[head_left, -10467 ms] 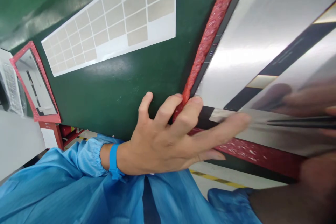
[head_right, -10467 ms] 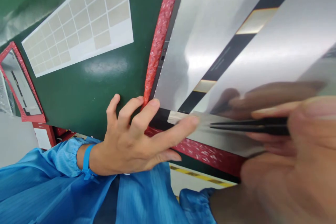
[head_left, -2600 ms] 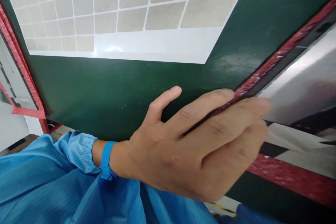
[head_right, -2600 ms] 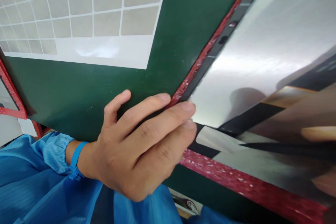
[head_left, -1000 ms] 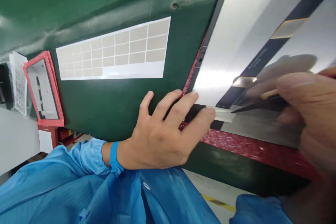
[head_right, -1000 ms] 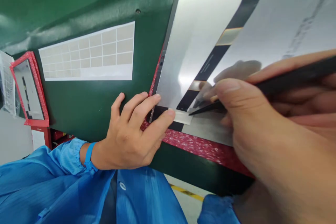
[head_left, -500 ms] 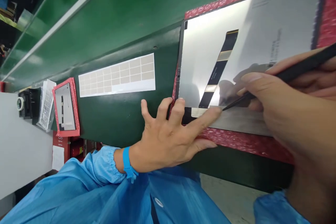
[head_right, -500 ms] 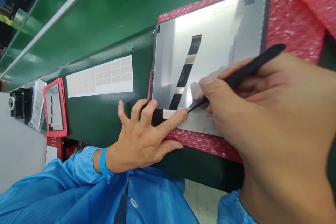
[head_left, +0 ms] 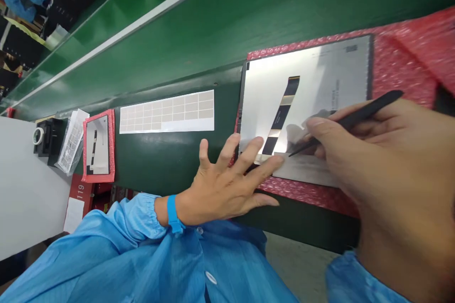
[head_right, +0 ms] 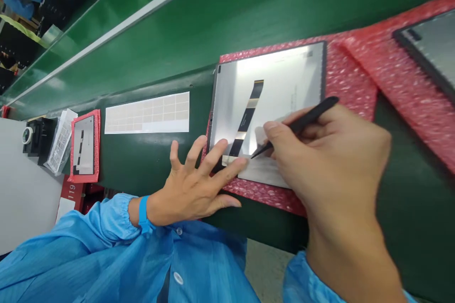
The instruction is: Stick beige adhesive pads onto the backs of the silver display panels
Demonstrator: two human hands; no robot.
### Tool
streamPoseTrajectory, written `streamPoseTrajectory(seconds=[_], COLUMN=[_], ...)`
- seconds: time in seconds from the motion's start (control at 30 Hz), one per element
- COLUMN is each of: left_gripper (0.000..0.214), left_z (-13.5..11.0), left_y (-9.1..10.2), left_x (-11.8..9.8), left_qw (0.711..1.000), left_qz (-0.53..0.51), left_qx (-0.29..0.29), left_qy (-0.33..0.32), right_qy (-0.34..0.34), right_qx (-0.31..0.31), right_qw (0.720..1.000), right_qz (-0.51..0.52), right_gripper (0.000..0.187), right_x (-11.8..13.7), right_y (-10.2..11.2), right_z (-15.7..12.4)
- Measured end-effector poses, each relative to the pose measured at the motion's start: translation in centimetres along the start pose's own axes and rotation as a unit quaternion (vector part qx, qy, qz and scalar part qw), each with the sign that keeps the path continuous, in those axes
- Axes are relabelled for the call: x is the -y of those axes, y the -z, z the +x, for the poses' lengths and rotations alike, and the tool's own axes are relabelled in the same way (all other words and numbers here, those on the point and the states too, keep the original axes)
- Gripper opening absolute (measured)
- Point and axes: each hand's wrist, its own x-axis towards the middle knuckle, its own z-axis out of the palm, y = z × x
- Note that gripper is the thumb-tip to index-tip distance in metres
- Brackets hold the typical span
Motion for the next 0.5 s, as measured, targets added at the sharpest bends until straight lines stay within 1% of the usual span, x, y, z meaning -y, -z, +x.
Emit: streamPoseTrajectory(seconds=[0.1,0.13,0.2,0.23,0.3,0.37,0.4,0.47,0.5], left_gripper=[0.066,0.065,0.059,0.056,0.055,0.062,0.066,0.073,0.076], left_z=[-0.8,-1.0,-1.3,-1.1,-0.3,1.2,1.9,3.4,4.1], left_y=[0.4,0.5,0.6,0.5,0.4,0.6,0.8,1.4,1.7], left_x=[0.9,1.3,2.1,2.5,2.9,2.7,2.4,1.8,1.6], left_qw=[1.0,0.999,0.999,0.998,0.988,0.963,0.946,0.911,0.886], left_qz=[0.005,0.006,-0.008,-0.028,-0.093,-0.176,-0.222,-0.315,-0.367], left_qx=[0.025,0.032,0.042,0.045,0.055,0.065,0.068,0.063,0.057], left_qy=[0.007,0.009,0.017,0.035,0.107,0.196,0.227,0.259,0.278], right_qy=[-0.037,-0.037,-0.028,-0.021,-0.003,0.01,0.013,0.016,0.017], right_qx=[-0.002,-0.003,0.003,0.012,0.039,0.037,0.026,-0.003,-0.017], right_qw=[0.999,0.999,0.998,0.995,0.988,0.981,0.977,0.969,0.965], right_qz=[0.003,0.009,0.061,0.098,0.152,0.191,0.21,0.248,0.26], right_gripper=[0.015,0.016,0.022,0.028,0.041,0.048,0.05,0.051,0.052], right_x=[0.0,-0.2,-0.7,-1.0,-1.3,-1.2,-1.0,-0.7,-0.5], right_y=[-0.3,-0.5,-0.9,-1.2,-1.7,-2.2,-2.4,-2.7,-2.8], right_z=[0.3,0.5,0.9,1.1,1.6,1.8,1.8,1.4,1.2])
